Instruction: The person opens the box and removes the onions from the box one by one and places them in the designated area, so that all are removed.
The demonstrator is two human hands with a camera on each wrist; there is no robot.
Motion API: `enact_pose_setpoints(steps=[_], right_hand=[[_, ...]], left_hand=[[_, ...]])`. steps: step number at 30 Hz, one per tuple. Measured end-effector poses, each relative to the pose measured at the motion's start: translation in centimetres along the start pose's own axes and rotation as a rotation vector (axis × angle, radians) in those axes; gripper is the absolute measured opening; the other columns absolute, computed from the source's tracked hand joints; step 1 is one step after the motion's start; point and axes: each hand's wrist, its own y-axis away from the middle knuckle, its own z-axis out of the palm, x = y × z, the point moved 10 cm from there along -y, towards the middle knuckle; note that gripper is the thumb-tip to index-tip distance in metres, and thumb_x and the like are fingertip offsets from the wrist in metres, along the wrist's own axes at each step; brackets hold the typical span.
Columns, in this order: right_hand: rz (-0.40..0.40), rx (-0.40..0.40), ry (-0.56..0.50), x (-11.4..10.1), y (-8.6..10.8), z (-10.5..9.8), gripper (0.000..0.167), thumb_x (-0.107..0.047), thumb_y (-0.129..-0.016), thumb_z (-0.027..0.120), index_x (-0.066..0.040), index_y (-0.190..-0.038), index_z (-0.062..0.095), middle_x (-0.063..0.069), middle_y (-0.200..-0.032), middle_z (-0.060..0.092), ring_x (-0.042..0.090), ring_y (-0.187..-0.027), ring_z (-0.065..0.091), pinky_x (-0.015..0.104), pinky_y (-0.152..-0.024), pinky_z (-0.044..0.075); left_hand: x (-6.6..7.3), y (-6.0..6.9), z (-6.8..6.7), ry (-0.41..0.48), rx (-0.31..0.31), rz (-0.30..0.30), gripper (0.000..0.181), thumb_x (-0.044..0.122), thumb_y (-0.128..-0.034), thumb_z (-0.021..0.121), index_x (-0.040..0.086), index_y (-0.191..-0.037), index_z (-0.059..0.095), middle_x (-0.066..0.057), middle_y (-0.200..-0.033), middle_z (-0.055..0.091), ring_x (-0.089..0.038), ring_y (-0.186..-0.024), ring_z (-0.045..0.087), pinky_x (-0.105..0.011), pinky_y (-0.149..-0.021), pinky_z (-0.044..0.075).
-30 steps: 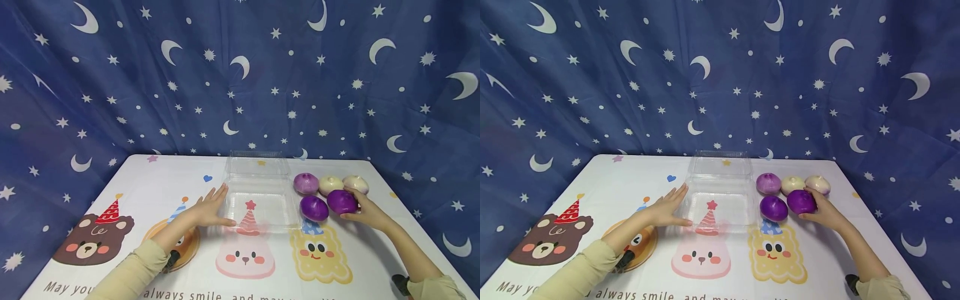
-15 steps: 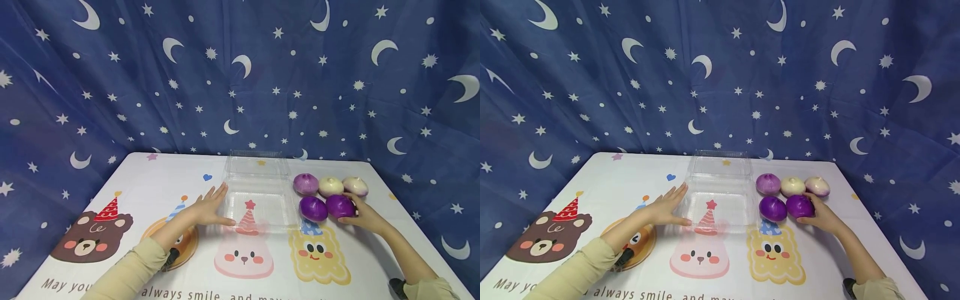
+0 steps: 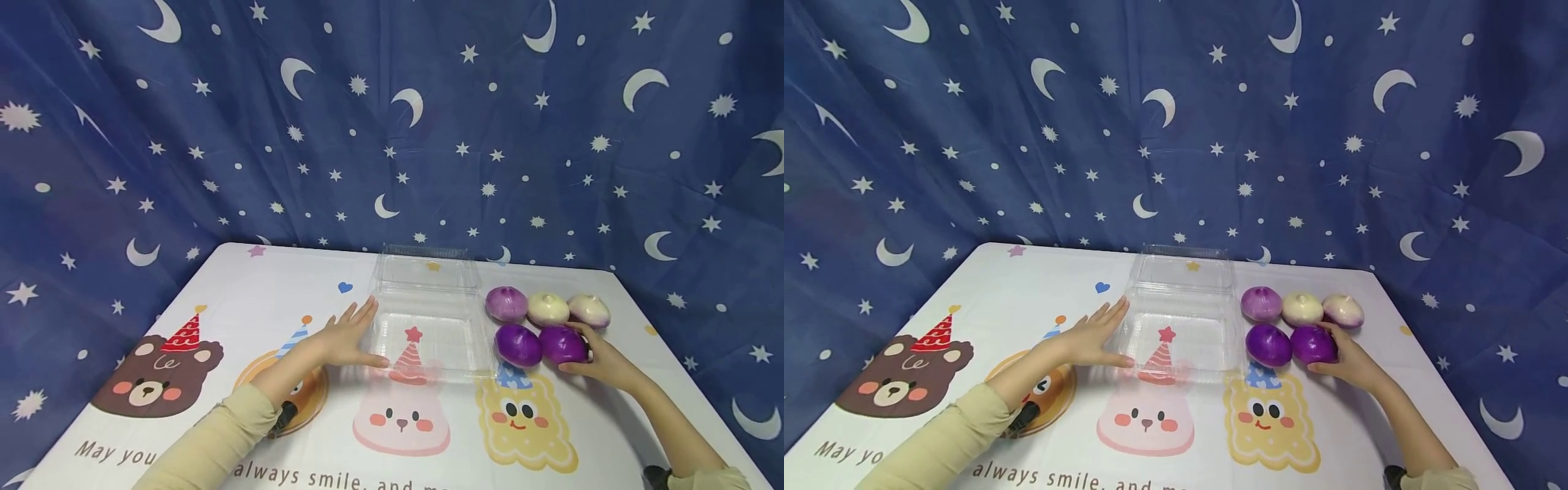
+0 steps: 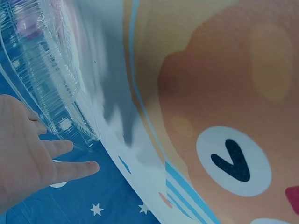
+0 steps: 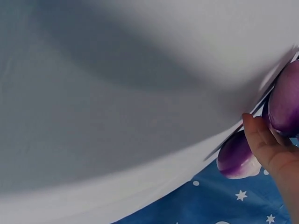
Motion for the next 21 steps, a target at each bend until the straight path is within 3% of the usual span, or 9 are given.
enact_pose_setpoints(steps=[3,11,17,19,21], right_hand=[[0.006,0.000,-0.017,0.06,0.24,-0.03,0.081,-0.012,-0.074,0.078,0.012,-0.134,0.029,0.040,-0.131,0.037,0.057,-0.114,0.044,0.068,-0.090,0.037],[0.010,-0.007,-0.042,-0.03,0.23,-0.39,0.084,-0.008,-0.073,0.078,0.014,-0.135,0.025,0.042,-0.133,0.031,0.060,-0.117,0.037,0.072,-0.093,0.031],[-0.022,-0.011,-0.065,-0.18,0.05,0.06,0.086,-0.007,-0.072,0.078,0.014,-0.136,0.024,0.042,-0.136,0.028,0.060,-0.119,0.034,0.072,-0.092,0.031],[-0.051,-0.002,-0.052,-0.39,0.09,0.00,0.086,-0.006,-0.072,0.078,0.014,-0.136,0.024,0.040,-0.135,0.030,0.059,-0.118,0.037,0.068,-0.091,0.034],[-0.080,0.017,-0.040,-0.56,0.17,-0.32,0.085,-0.005,-0.071,0.079,0.013,-0.135,0.026,0.037,-0.134,0.033,0.054,-0.115,0.040,0.054,-0.095,0.042]], left_hand=[[0.22,-0.16,-0.08,-0.012,0.001,0.006,0.113,0.069,-0.0766,0.058,0.009,-0.153,0.001,-0.005,-0.161,-0.005,-0.041,-0.145,0.004,-0.071,-0.108,0.013],[0.73,-0.31,-0.38,-0.014,0.006,0.014,0.112,0.070,-0.0766,0.058,0.011,-0.153,0.001,-0.003,-0.160,-0.006,-0.038,-0.146,0.002,-0.069,-0.110,0.011],[0.34,0.01,-0.37,-0.008,0.021,0.007,0.113,0.068,-0.0763,0.060,0.009,-0.152,0.002,-0.006,-0.161,-0.003,-0.040,-0.146,0.004,-0.070,-0.109,0.013],[0.30,0.12,-0.32,-0.005,0.022,0.010,0.112,0.068,-0.0768,0.060,0.008,-0.152,0.002,-0.006,-0.160,-0.003,-0.040,-0.145,0.004,-0.070,-0.108,0.013],[0.31,0.13,-0.32,-0.003,0.025,0.016,0.112,0.068,-0.0772,0.059,0.008,-0.152,0.002,-0.006,-0.160,-0.004,-0.040,-0.145,0.004,-0.070,-0.108,0.012]])
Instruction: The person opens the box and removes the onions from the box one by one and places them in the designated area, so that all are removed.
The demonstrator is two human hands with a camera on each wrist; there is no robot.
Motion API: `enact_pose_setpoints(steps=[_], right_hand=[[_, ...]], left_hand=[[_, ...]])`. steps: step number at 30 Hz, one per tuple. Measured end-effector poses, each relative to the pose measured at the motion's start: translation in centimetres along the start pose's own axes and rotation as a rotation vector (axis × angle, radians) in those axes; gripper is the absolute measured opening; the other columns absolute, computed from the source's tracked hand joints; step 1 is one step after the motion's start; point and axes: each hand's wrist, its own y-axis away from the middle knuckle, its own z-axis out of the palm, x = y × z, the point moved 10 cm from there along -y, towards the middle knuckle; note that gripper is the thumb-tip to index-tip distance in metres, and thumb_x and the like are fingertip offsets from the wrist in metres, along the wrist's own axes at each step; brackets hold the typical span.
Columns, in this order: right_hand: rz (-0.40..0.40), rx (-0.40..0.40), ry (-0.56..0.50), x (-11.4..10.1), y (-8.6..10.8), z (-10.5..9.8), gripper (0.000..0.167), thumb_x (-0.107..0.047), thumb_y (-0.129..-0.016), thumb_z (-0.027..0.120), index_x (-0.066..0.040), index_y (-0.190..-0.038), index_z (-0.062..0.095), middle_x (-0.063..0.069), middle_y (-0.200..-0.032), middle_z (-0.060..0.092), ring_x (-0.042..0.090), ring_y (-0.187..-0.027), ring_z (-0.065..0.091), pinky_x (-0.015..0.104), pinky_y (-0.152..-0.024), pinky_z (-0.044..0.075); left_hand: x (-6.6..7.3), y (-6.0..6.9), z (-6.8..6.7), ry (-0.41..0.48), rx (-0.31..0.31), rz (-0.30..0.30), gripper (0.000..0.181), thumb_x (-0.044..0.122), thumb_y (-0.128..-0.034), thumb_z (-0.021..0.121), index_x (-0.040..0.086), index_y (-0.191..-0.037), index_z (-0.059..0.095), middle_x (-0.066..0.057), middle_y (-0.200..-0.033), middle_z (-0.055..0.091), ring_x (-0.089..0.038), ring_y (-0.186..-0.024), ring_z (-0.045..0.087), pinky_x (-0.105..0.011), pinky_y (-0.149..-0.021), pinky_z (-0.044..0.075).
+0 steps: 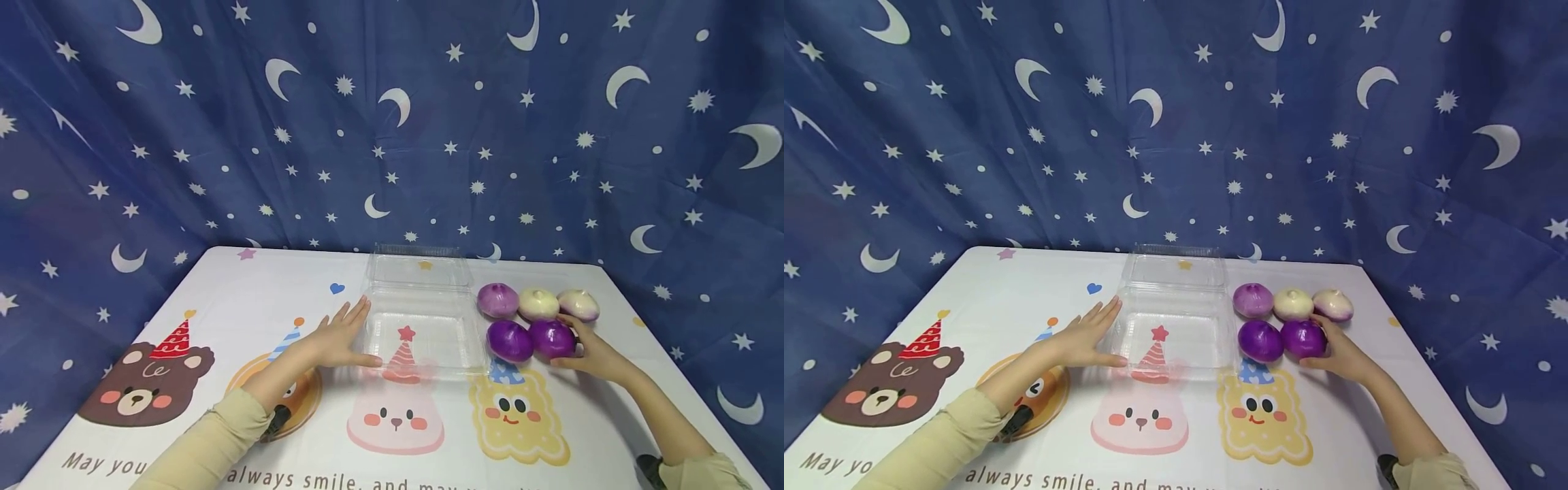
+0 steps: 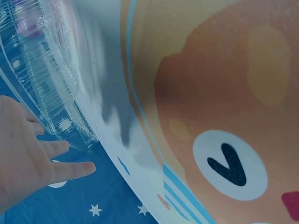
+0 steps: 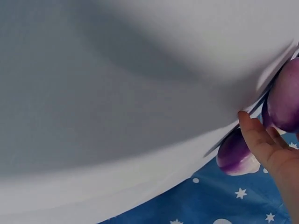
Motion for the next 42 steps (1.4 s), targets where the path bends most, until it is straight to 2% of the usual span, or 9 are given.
enact_pose_setpoints(steps=[4,8,13,15,18,21,25,33,42], right_hand=[[-0.038,0.032,-0.015,-0.2,-0.1,-0.6,0.085,-0.004,-0.071,0.079,0.012,-0.136,0.027,0.033,-0.134,0.037,0.032,-0.117,0.041,0.009,-0.091,0.039],[-0.048,0.036,-0.039,-0.4,-0.3,-0.6,0.083,-0.006,-0.071,0.079,0.013,-0.134,0.029,0.034,-0.133,0.038,0.028,-0.116,0.038,-0.003,-0.087,0.025],[-0.095,0.062,-0.028,-0.8,-0.3,-0.6,0.081,-0.004,-0.071,0.079,0.015,-0.132,0.031,0.036,-0.129,0.042,-0.002,-0.115,0.038,-0.002,-0.088,0.028],[-0.098,0.073,-0.001,-0.8,-0.3,-0.6,0.079,-0.005,-0.071,0.079,0.015,-0.132,0.032,0.035,-0.129,0.044,-0.005,-0.114,0.039,0.001,-0.087,0.032],[-0.060,0.063,0.031,-0.6,-0.4,-0.5,0.077,-0.008,-0.073,0.078,0.014,-0.132,0.033,0.033,-0.129,0.044,0.022,-0.114,0.047,0.016,-0.091,0.041],[-0.016,0.042,0.044,-0.5,-0.4,-0.4,0.077,-0.010,-0.074,0.078,0.014,-0.132,0.033,0.033,-0.130,0.043,0.045,-0.112,0.047,0.044,-0.091,0.045],[0.009,0.039,0.027,-0.7,-0.5,-0.7,0.076,-0.010,-0.075,0.077,0.014,-0.133,0.033,0.035,-0.129,0.044,0.051,-0.111,0.048,0.063,-0.086,0.041],[0.043,0.153,0.118,-1.4,-0.4,-1.4,0.070,-0.020,-0.084,0.071,0.008,-0.136,0.035,0.031,-0.126,0.050,0.048,-0.115,0.048,0.064,-0.090,0.039],[-0.072,0.382,0.278,-7.1,-0.8,-1.9,0.044,-0.013,-0.084,0.070,0.005,-0.120,0.053,0.024,-0.116,0.058,0.042,-0.109,0.054,0.056,-0.092,0.041]], left_hand=[[0.0,0.0,-0.3,0.001,0.016,0.009,0.112,0.068,-0.0770,0.059,0.009,-0.152,0.002,-0.006,-0.160,-0.004,-0.040,-0.146,0.004,-0.070,-0.109,0.012],[-0.1,0.1,-0.5,0.000,0.026,0.012,0.112,0.067,-0.0768,0.060,0.008,-0.152,0.003,-0.006,-0.160,-0.004,-0.040,-0.145,0.004,-0.070,-0.108,0.013],[-0.2,0.3,-0.4,-0.001,0.025,0.021,0.110,0.067,-0.0774,0.059,0.008,-0.152,0.005,-0.007,-0.161,-0.001,-0.040,-0.145,0.005,-0.071,-0.108,0.012],[-0.2,0.4,-0.3,-0.007,0.030,0.029,0.109,0.067,-0.0778,0.059,0.008,-0.152,0.006,-0.007,-0.160,0.000,-0.040,-0.145,0.005,-0.071,-0.108,0.013],[-0.1,0.5,-0.4,-0.008,0.039,0.042,0.109,0.066,-0.0784,0.059,0.007,-0.152,0.006,-0.009,-0.160,0.002,-0.041,-0.145,0.005,-0.071,-0.108,0.014],[0.0,0.6,-0.4,-0.008,0.041,0.049,0.108,0.065,-0.0788,0.060,0.007,-0.152,0.007,-0.009,-0.160,0.002,-0.041,-0.145,0.005,-0.071,-0.108,0.014],[0.1,0.5,-0.5,-0.022,0.051,0.056,0.107,0.066,-0.0793,0.059,0.007,-0.152,0.007,-0.008,-0.160,0.002,-0.039,-0.146,0.004,-0.069,-0.109,0.014],[0.1,1.1,-0.7,-0.057,0.130,0.085,0.105,0.067,-0.0780,0.059,0.006,-0.151,0.015,-0.009,-0.159,0.012,-0.037,-0.145,0.011,-0.067,-0.110,0.016],[0.8,2.7,-2.3,-0.149,0.288,0.175,0.079,0.056,-0.0856,0.057,0.007,-0.145,0.036,-0.013,-0.153,0.032,-0.038,-0.140,0.029,-0.058,-0.108,0.032]])
